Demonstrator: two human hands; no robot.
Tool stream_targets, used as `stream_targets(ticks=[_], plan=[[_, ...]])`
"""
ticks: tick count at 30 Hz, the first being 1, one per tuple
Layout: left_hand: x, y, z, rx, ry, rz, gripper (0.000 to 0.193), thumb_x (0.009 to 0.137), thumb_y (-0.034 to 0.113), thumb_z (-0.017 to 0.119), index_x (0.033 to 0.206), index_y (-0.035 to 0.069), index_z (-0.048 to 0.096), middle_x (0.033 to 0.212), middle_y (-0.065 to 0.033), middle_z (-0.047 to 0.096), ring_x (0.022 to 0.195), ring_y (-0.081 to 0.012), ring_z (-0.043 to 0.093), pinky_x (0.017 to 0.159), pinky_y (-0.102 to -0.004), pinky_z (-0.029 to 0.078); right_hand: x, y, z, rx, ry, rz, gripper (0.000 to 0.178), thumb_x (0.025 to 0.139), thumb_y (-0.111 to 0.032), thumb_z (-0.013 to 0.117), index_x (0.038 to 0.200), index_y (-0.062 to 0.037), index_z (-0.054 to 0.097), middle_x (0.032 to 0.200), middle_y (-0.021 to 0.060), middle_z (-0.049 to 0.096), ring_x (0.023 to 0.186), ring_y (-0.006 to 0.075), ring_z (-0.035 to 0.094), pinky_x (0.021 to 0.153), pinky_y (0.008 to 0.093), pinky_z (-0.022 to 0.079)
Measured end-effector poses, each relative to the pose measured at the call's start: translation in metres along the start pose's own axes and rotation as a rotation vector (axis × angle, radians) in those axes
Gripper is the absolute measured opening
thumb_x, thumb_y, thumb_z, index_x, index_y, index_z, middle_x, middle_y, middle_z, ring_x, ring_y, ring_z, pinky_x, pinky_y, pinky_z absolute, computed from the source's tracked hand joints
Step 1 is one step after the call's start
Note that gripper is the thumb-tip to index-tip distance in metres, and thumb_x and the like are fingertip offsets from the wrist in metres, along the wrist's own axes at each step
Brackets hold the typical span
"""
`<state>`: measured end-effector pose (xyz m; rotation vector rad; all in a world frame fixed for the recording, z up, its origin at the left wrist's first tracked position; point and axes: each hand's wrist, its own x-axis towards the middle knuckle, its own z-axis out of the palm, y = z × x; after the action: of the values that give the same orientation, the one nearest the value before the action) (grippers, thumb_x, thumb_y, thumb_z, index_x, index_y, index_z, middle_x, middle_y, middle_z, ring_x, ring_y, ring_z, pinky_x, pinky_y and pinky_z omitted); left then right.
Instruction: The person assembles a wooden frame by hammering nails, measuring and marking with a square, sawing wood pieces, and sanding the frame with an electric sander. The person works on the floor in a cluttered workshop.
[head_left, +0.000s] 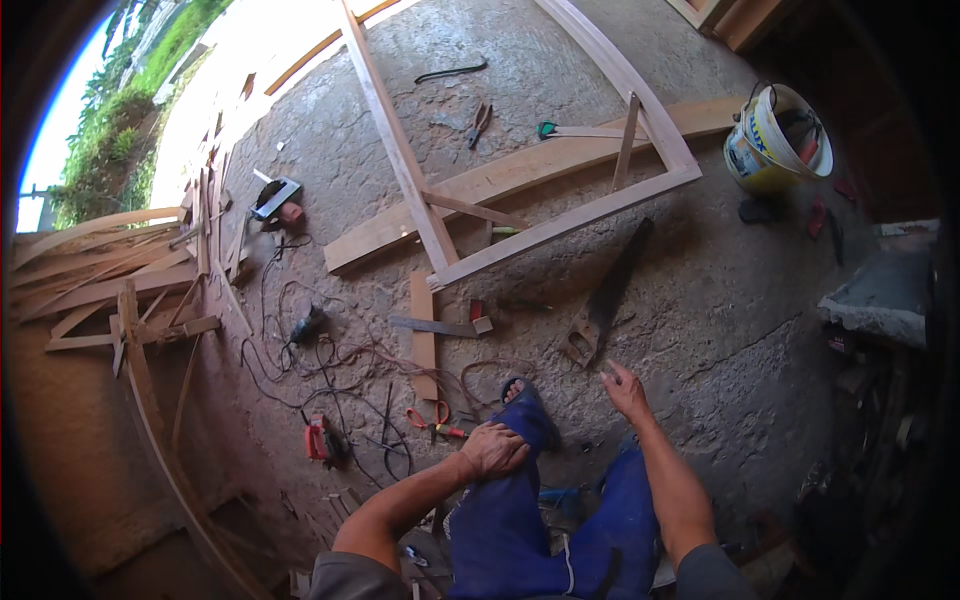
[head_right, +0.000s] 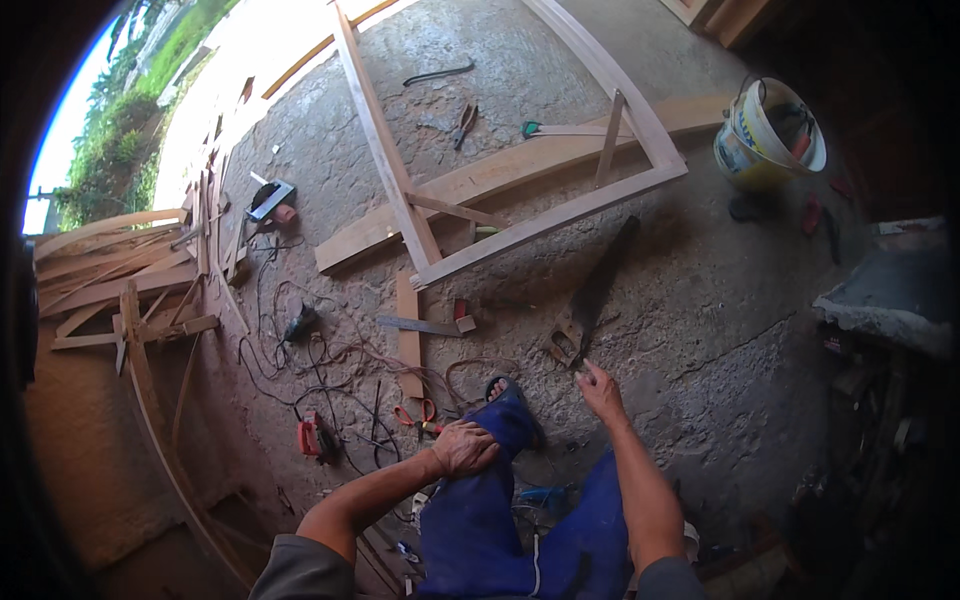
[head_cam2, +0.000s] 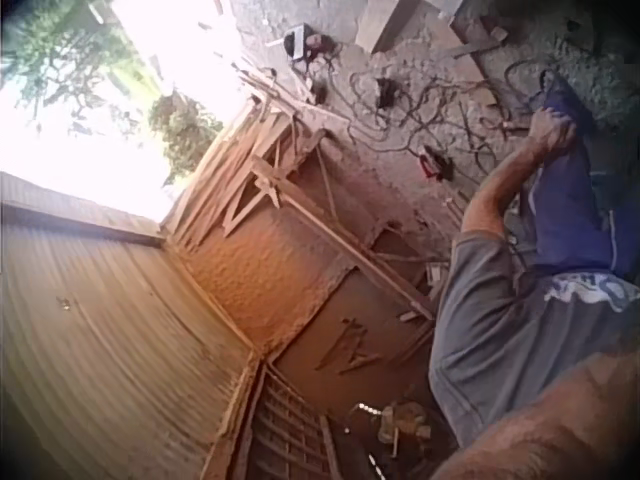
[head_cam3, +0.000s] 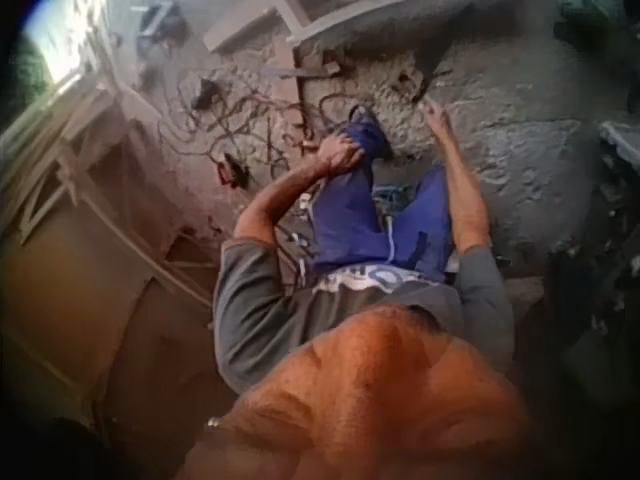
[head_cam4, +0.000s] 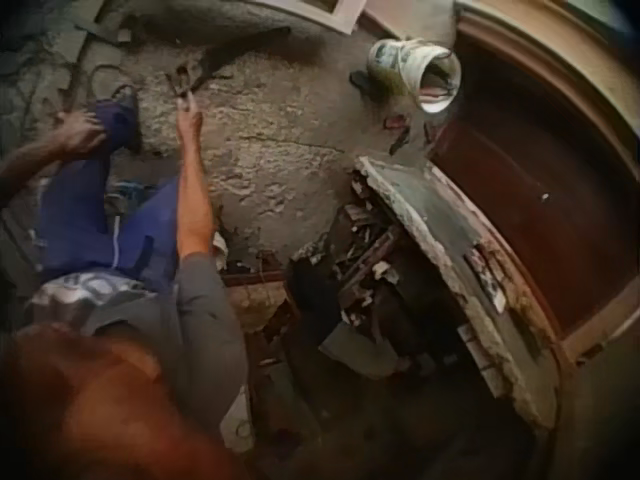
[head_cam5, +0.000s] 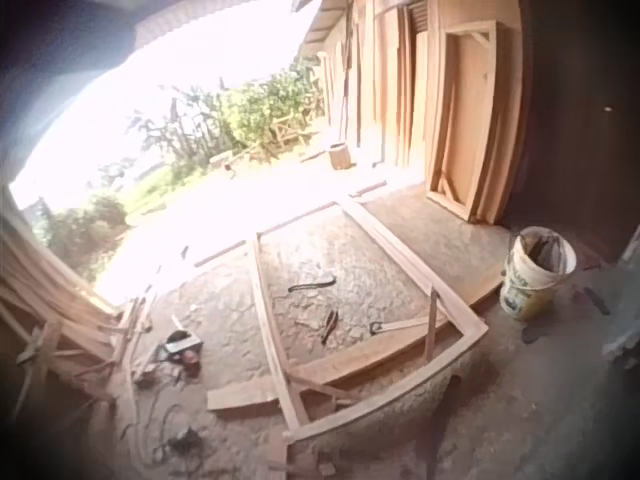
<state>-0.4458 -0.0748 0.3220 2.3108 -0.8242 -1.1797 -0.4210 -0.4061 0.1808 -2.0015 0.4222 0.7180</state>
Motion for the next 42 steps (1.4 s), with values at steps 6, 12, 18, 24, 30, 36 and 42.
stream_targets(ticks=[6,12,18,24,30,36,42], plan=[[-0.036,0.050,0.044,-0.192,0.342,-0.333,0.037,0.099,0.036,0.052,0.097,0.005,0.072,0.102,-0.0177,0.074,0.105,-0.0357,0.069,0.095,-0.0488,0.051,-0.129,-0.148,0.091,0.194,-0.265,0.213,0.053,0.097,-0.025,0.067,0.143,-0.0002,0.058,0.108,0.0166,0.074,0.088,0.0213,0.072,0.078,0.0352,0.056],[-0.112,0.077,-0.018,-0.829,0.425,-0.488,0.044,0.099,0.040,0.052,0.104,0.001,0.072,0.109,-0.0228,0.073,0.106,-0.0428,0.068,0.092,-0.0512,0.052,-0.154,-0.197,0.064,-0.138,-0.508,-0.047,0.055,0.095,-0.033,0.065,0.140,-0.0017,0.060,0.125,0.0246,0.070,0.114,0.0319,0.070,0.099,0.0388,0.052],[-0.164,0.038,0.054,-1.469,1.211,-1.035,0.038,0.099,0.038,0.058,0.106,0.003,0.071,0.093,-0.0053,0.072,0.073,-0.0155,0.068,0.062,-0.0327,0.053,-0.096,-0.212,-0.062,-0.479,-0.457,-0.263,0.053,0.094,-0.032,0.065,0.138,-0.0031,0.062,0.119,0.0232,0.072,0.107,0.0324,0.071,0.093,0.0407,0.055],[-0.203,0.125,0.123,-1.820,1.441,-1.287,0.029,0.099,0.028,0.059,0.113,0.005,0.068,0.090,-0.0031,0.067,0.069,-0.0129,0.063,0.053,-0.0266,0.049,-0.119,-0.258,-0.162,-0.238,-0.406,-0.014,0.052,0.098,-0.028,0.065,0.142,-0.0018,0.057,0.114,0.0145,0.072,0.091,0.0202,0.072,0.071,0.0340,0.058],[-0.157,0.247,0.186,-1.955,1.203,-1.439,0.028,0.098,0.028,0.059,0.111,0.006,0.069,0.090,-0.0034,0.068,0.070,-0.0151,0.064,0.060,-0.0315,0.053,-0.133,-0.195,-0.279,-0.161,-0.369,0.071,0.054,0.099,-0.026,0.063,0.147,-0.0025,0.052,0.110,0.0128,0.069,0.088,0.0211,0.069,0.072,0.0352,0.057],[-0.089,0.283,0.156,-1.524,1.088,-1.266,0.042,0.095,0.036,0.057,0.109,0.000,0.074,0.092,-0.0119,0.076,0.075,-0.0219,0.074,0.069,-0.0364,0.057,-0.080,-0.008,-0.423,-0.249,-0.389,0.238,0.035,0.090,-0.016,0.067,0.122,-0.0011,0.068,0.104,0.0167,0.073,0.091,0.0271,0.071,0.077,0.0365,0.056],[-0.089,0.279,0.143,-1.642,1.227,-1.208,0.045,0.094,0.038,0.057,0.106,-0.002,0.073,0.087,-0.0134,0.076,0.077,-0.0221,0.075,0.071,-0.0365,0.057,-0.110,-0.154,-0.358,-0.962,-0.349,0.136,0.029,0.080,-0.020,0.076,0.100,0.0008,0.079,0.102,0.0177,0.077,0.102,0.0266,0.073,0.091,0.0371,0.055]])
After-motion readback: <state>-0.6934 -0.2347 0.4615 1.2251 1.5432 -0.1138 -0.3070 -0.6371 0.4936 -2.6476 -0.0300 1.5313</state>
